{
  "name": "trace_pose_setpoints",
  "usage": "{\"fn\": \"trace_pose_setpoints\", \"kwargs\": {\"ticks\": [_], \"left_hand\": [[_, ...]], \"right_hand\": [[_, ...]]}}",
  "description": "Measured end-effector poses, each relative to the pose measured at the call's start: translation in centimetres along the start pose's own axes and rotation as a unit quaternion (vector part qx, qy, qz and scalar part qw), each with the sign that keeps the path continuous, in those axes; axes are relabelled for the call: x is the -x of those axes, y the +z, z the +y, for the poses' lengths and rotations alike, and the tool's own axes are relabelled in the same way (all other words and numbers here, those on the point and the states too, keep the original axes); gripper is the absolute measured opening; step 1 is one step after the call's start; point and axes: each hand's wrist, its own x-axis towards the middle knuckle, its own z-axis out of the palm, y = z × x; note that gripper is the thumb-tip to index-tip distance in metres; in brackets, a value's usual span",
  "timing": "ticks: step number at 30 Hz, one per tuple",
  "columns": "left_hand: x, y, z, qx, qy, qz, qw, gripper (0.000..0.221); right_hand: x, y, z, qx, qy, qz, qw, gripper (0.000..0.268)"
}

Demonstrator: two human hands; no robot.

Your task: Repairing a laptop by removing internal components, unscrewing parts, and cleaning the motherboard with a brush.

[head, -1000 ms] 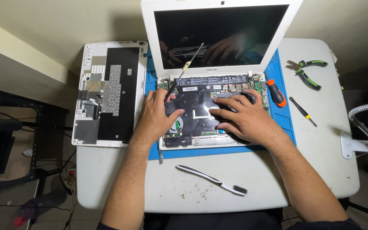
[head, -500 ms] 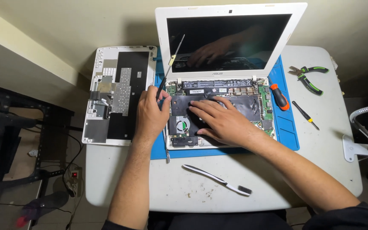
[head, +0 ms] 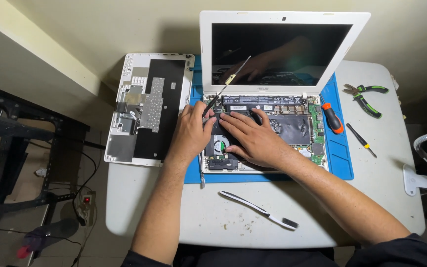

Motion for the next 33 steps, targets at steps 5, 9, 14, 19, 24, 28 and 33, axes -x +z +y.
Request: {"fn": "trace_pose_setpoints", "kwargs": {"ticks": [5, 9, 14, 19, 24, 28, 33], "left_hand": [[0.1, 0.2, -0.2, -0.006, 0.003, 0.007, 1.0, 0.017], [0.2, 0.2, -0.5, -0.011, 0.0, 0.017, 1.0, 0.019], [0.0, -0.4, 0.2, 0.009, -0.015, -0.011, 1.0, 0.026], [0.3, -0.3, 0.2, 0.013, -0.008, -0.017, 1.0, 0.029], [0.3, -0.7, 1.6, 0.02, -0.002, -0.053, 0.998, 0.038], [0.3, -0.8, 1.8, 0.021, -0.005, -0.08, 0.997, 0.036], [0.1, -0.4, 1.7, 0.014, 0.003, -0.063, 0.998, 0.028]], "right_hand": [[0.0, 0.0, 0.0, 0.003, 0.002, 0.004, 1.0, 0.069], [0.0, -0.1, -0.2, -0.007, 0.021, -0.005, 1.0, 0.07], [0.4, -1.4, 0.3, -0.03, 0.028, -0.012, 0.999, 0.07], [2.3, -1.9, 1.9, -0.031, 0.079, 0.026, 0.996, 0.046], [3.1, -2.4, 2.1, -0.08, 0.114, 0.01, 0.99, 0.041], [3.6, -2.1, 2.3, -0.073, 0.113, 0.011, 0.991, 0.039], [4.4, -1.4, 2.5, -0.031, 0.095, 0.056, 0.993, 0.027]]}}
